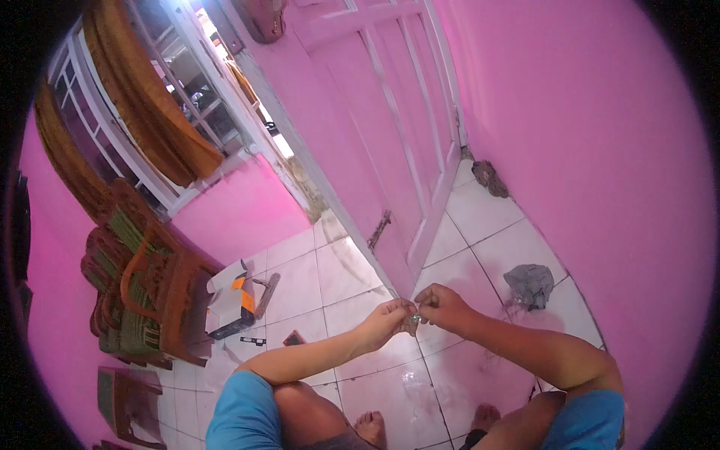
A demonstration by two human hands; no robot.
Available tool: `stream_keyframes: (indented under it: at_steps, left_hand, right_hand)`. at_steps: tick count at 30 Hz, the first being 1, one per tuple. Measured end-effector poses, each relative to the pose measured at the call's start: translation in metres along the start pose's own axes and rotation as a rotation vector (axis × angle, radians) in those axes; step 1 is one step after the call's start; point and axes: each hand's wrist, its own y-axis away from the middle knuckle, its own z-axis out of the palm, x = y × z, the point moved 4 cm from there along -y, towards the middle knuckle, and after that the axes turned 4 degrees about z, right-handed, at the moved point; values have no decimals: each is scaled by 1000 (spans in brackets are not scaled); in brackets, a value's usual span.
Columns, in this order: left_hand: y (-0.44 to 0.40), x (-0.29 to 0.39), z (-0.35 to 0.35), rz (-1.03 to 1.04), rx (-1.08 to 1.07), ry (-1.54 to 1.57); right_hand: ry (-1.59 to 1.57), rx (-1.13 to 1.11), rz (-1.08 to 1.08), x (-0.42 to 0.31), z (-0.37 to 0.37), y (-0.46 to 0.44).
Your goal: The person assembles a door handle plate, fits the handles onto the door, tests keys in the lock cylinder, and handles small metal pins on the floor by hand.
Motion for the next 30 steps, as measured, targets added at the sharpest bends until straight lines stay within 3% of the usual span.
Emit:
stream_keyframes:
  at_steps: [4,7,10,13,15,17,19,23,26,30]
  left_hand:
    - [1,-2,-1,27,-15,-13]
    - [2,-9,-7,1,25,-91]
    - [7,-12,-3,-67,106,-121]
    - [11,-14,3,-171,153,-159]
    - [10,-29,-9,-213,157,-155]
    - [7,-44,-20,-263,154,-150]
    - [2,-56,-34,-296,211,-183]
    - [-9,-82,-55,-328,253,-233]
    - [-16,-95,-59,-351,251,-236]
    - [-26,-108,-62,-374,237,-265]
  right_hand:
    - [67,17,16,7,1,0]
    - [122,-102,29,17,-18,-11]
    - [293,150,53,6,-84,-12]
    - [335,246,71,-8,-168,17]
    - [580,181,294,19,-233,39]
    - [743,269,516,54,-265,71]
    - [743,343,633,94,-272,106]
    - [987,403,549,240,-267,131]
    - [972,439,631,259,-255,144]
    - [866,398,584,247,-247,142]
